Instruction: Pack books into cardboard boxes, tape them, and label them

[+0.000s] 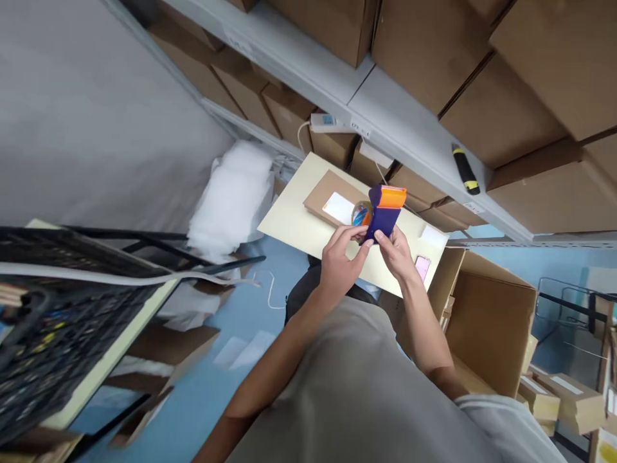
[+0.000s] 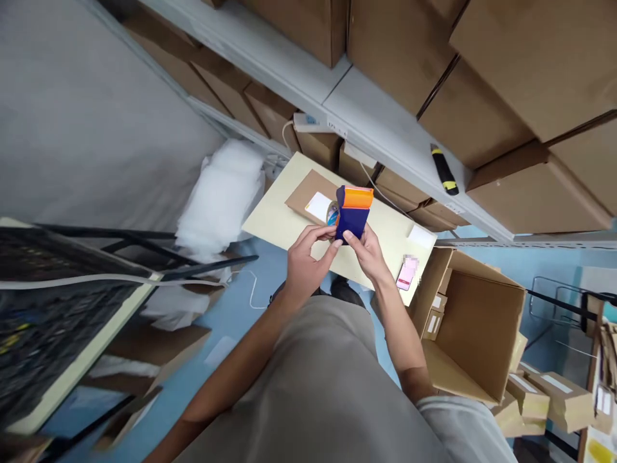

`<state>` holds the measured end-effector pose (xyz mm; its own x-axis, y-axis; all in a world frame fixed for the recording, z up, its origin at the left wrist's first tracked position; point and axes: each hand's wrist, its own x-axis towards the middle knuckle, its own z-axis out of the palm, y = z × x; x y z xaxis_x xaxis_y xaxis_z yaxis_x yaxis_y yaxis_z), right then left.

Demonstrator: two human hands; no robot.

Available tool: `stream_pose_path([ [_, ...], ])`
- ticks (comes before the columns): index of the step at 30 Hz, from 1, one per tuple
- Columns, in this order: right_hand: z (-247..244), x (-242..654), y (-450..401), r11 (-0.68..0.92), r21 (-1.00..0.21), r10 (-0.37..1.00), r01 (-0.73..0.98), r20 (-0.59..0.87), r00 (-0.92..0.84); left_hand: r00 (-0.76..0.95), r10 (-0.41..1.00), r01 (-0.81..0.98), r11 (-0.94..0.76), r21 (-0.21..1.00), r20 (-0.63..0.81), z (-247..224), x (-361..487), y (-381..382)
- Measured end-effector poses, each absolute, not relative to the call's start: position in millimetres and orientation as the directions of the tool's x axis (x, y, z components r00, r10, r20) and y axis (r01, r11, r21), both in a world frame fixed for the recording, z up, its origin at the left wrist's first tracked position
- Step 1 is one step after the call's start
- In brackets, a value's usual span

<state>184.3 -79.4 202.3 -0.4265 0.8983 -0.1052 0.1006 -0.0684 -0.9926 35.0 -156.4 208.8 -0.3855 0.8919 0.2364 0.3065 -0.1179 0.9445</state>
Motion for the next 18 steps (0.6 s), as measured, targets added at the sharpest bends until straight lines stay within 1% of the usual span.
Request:
stream_pose_path([
  [3, 190.4, 188.8, -113.0, -0.162, -0.986, 0.903, 0.039, -0.164, -0.396, -0.418, 0.883, 0.352, -0.061, 0.934, 0.215, 202.9, 51.1, -176.9],
  [7, 189.0, 202.1, -128.8, -0.174, -0.985, 0.899, -0.012, -0.154, -0.411, -0.385, 0.91, 0.343, -0.017, 0.939, 0.157, 201.5, 59.3, -197.7],
  [11, 193.9, 214.8, -135.5, -0.161, -0.986, 0.88, 0.041, -0.162, -0.446, -0.305, 0.939, 0.333, -0.049, 0.942, 0.157, 206.5, 61.3, -213.1],
  [14, 191.7, 217.8, -139.6, -0.149, -0.984, 0.875, 0.1, -0.178, -0.45, -0.3, 0.938, 0.341, -0.066, 0.938, 0.175, 207.0, 60.4, -220.6],
  [18, 189.3, 217.8, -150.4, -0.14, -0.986, 0.886, 0.094, -0.167, -0.433, -0.288, 0.934, 0.342, -0.107, 0.933, 0.213, 206.9, 58.3, -226.4],
])
